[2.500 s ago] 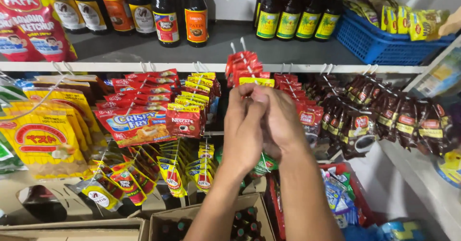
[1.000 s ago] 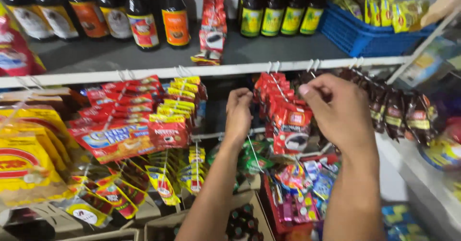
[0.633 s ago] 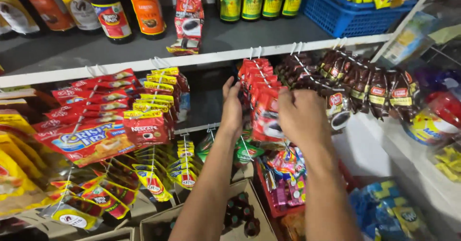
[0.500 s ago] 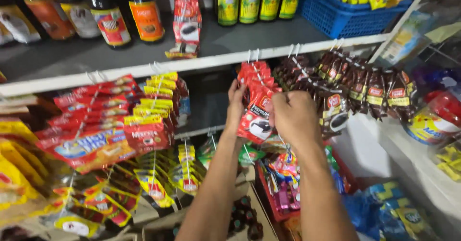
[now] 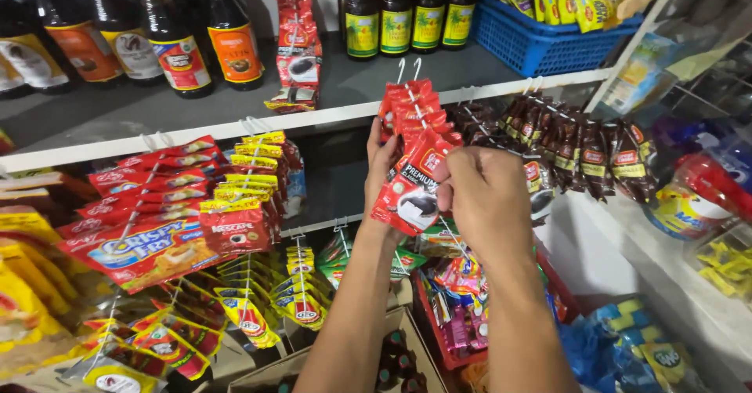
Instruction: Picking bottles of vinegar from a shelf and placing them into a cardboard box.
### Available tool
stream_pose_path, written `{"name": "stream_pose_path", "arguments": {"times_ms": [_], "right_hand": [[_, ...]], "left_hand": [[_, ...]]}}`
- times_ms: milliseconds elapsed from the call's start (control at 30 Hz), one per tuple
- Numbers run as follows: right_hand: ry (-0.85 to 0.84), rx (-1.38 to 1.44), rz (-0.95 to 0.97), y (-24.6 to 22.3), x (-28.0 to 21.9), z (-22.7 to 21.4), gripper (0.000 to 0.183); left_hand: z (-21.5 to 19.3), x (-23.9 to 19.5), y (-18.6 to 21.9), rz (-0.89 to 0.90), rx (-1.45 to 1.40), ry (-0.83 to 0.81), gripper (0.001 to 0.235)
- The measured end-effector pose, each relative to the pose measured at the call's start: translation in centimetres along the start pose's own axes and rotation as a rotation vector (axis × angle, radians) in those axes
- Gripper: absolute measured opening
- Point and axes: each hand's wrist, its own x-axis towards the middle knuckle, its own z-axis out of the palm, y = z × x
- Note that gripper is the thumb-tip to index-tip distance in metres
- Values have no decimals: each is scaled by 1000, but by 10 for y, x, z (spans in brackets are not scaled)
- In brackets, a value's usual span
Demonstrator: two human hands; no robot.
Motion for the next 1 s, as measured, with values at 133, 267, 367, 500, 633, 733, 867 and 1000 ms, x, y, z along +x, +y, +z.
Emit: {"name": "stream_pose_path", "arguments": {"times_ms": [133, 267, 367, 500, 633, 733, 867, 1000], "right_hand": [[-29, 64, -70, -23, -3, 3, 30], [-147, 126, -7, -48, 14, 6, 28], [-269, 158, -51, -66, 37, 26, 31], [-499, 262, -223, -76, 77, 72, 32], [-703, 329, -170, -65, 114, 141, 29], [-806, 370, -181, -46, 139, 198, 29], [-820, 367, -55, -23, 166, 253, 26], [-863, 359, -35, -13, 185, 276, 25]], "left_hand": [[5, 3, 39, 88, 107, 49, 69], [42, -19, 108, 172, 237, 67, 70], [56, -30, 159, 226, 335, 134, 74], [47, -30, 220, 376, 511, 264, 76], [-5, -22, 269, 488, 681, 331, 72], [-61, -2, 299, 443, 732, 481, 63], [-80, 16, 320, 281, 720, 508, 57], [-107, 46, 317, 473, 747, 568, 56]]}}
